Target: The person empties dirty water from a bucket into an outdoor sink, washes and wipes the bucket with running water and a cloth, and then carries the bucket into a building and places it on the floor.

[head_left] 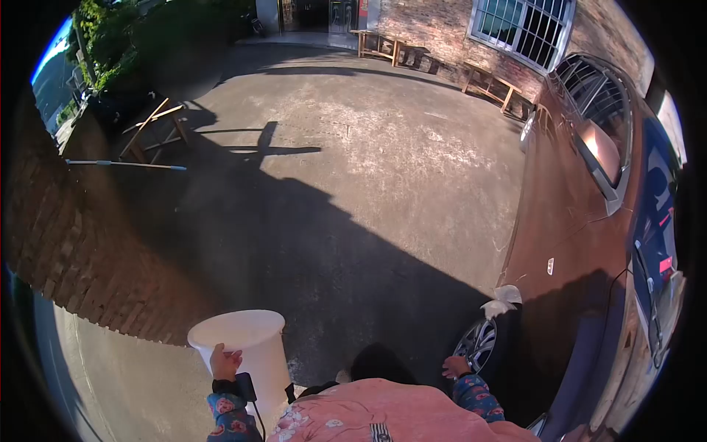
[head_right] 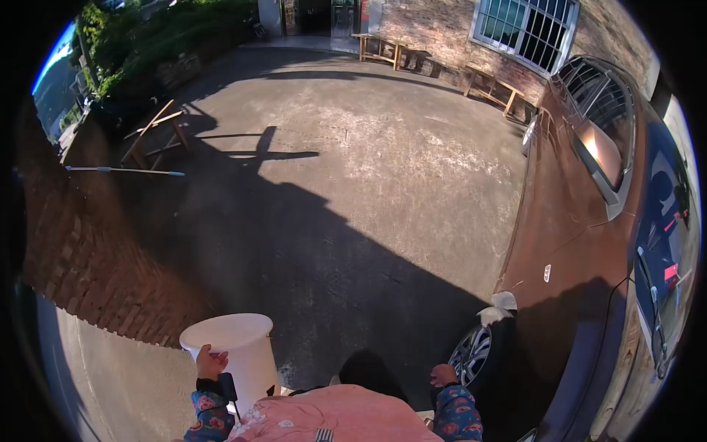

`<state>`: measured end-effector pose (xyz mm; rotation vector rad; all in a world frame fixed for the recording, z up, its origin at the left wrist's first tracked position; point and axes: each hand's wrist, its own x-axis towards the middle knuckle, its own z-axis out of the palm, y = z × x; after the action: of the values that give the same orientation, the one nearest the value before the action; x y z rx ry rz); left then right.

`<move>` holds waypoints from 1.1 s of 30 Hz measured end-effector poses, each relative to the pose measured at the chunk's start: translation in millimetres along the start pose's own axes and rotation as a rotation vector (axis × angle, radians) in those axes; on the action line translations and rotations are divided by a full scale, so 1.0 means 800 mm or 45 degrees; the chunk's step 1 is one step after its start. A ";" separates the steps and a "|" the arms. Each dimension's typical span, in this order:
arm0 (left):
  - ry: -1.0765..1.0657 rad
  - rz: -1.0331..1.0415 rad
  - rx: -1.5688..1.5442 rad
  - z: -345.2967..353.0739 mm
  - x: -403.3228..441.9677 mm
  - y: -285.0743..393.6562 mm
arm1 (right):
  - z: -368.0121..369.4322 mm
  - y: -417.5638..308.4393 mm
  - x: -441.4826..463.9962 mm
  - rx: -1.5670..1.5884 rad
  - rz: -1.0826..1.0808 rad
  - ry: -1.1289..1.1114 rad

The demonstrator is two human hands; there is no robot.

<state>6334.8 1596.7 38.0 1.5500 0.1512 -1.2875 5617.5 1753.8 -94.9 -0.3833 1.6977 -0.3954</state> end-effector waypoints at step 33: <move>0.336 0.392 2.036 0.720 0.763 0.457 | 0.177 -1.470 0.667 -0.478 -0.216 -0.039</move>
<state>6459.8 703.5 -118.6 2.8653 -1.1826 -0.8427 5710.7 459.1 -34.7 -0.8081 1.7146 -0.1892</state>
